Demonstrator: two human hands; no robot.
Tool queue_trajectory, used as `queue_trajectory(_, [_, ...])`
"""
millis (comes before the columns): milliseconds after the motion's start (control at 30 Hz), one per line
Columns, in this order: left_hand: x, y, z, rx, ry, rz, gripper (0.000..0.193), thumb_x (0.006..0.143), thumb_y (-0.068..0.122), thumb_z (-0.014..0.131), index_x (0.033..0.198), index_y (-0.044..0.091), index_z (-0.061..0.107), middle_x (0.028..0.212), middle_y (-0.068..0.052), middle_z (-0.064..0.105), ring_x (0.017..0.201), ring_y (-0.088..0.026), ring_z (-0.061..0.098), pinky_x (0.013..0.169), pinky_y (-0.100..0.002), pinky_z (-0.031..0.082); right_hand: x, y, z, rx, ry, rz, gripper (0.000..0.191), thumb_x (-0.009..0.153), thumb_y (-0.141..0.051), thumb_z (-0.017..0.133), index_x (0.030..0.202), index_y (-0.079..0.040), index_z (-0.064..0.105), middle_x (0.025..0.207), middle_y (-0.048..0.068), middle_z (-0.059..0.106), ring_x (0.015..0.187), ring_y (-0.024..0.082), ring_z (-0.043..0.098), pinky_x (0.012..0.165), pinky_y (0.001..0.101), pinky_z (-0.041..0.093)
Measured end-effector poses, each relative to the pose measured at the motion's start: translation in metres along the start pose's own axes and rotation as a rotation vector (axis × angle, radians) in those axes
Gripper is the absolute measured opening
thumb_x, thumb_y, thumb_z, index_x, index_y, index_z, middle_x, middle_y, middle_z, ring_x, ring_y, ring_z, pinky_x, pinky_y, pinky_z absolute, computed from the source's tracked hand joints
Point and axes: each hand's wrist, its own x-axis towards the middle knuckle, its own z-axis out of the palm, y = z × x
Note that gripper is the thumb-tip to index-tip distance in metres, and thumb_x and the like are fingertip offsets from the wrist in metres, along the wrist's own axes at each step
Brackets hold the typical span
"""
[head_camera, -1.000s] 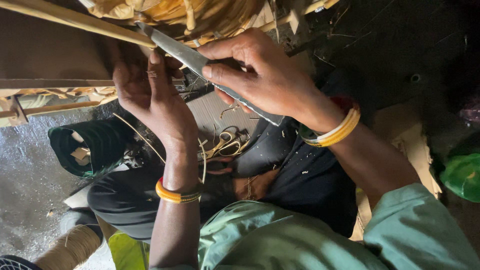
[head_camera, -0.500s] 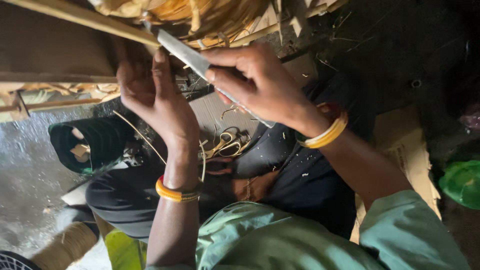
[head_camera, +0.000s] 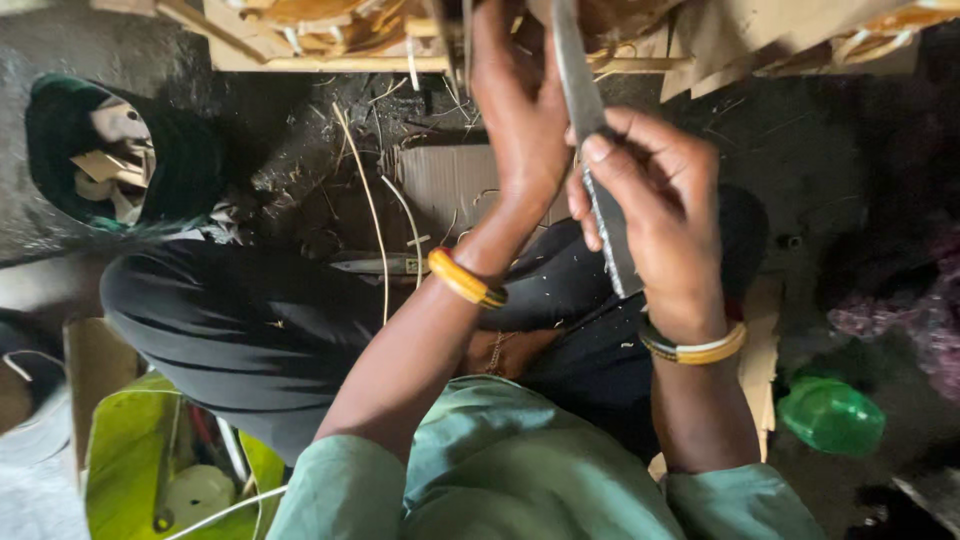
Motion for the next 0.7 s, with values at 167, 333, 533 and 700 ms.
queue_trajectory(167, [0.001, 0.009, -0.012, 0.016, -0.069, -0.103, 0.049, 0.098, 0.016, 0.068, 0.140, -0.002, 0.050, 0.096, -0.017, 0.070, 0.080, -0.026, 0.062, 0.077, -0.037, 0.053, 0.016, -0.006, 0.024, -0.014, 0.008, -0.071, 0.016, 0.110, -0.010, 0.059, 0.116, 0.003, 0.066, 0.077, 0.007, 0.063, 0.058, 0.010, 0.055, 0.052, 0.0237, 0.045])
queue_trajectory(333, [0.003, 0.013, -0.024, -0.088, -0.136, -0.056, 0.043, 0.107, 0.019, 0.064, 0.143, 0.001, 0.050, 0.096, -0.014, 0.072, 0.078, -0.022, 0.070, 0.077, -0.034, 0.058, 0.013, -0.005, 0.043, -0.052, 0.108, -0.089, 0.016, 0.111, -0.009, 0.059, 0.117, 0.004, 0.066, 0.078, 0.006, 0.063, 0.060, 0.009, 0.055, 0.052, 0.0236, 0.045])
queue_trajectory(533, [0.005, 0.017, -0.027, -0.087, -0.170, -0.115, 0.040, 0.106, 0.019, 0.063, 0.140, 0.001, 0.053, 0.100, -0.015, 0.073, 0.076, -0.025, 0.069, 0.076, -0.036, 0.057, 0.014, -0.001, 0.050, -0.036, 0.147, -0.128, 0.018, 0.110, -0.009, 0.058, 0.120, 0.003, 0.067, 0.078, 0.006, 0.064, 0.059, 0.009, 0.055, 0.052, 0.0239, 0.044])
queue_trajectory(700, [0.003, 0.014, -0.027, -0.050, -0.165, -0.085, 0.037, 0.108, 0.019, 0.065, 0.137, 0.000, 0.053, 0.101, -0.016, 0.073, 0.078, -0.025, 0.071, 0.081, -0.035, 0.058, 0.014, -0.003, 0.055, -0.004, 0.164, -0.118, 0.018, 0.111, -0.009, 0.059, 0.119, 0.005, 0.067, 0.079, 0.007, 0.063, 0.060, 0.010, 0.055, 0.051, 0.0243, 0.043])
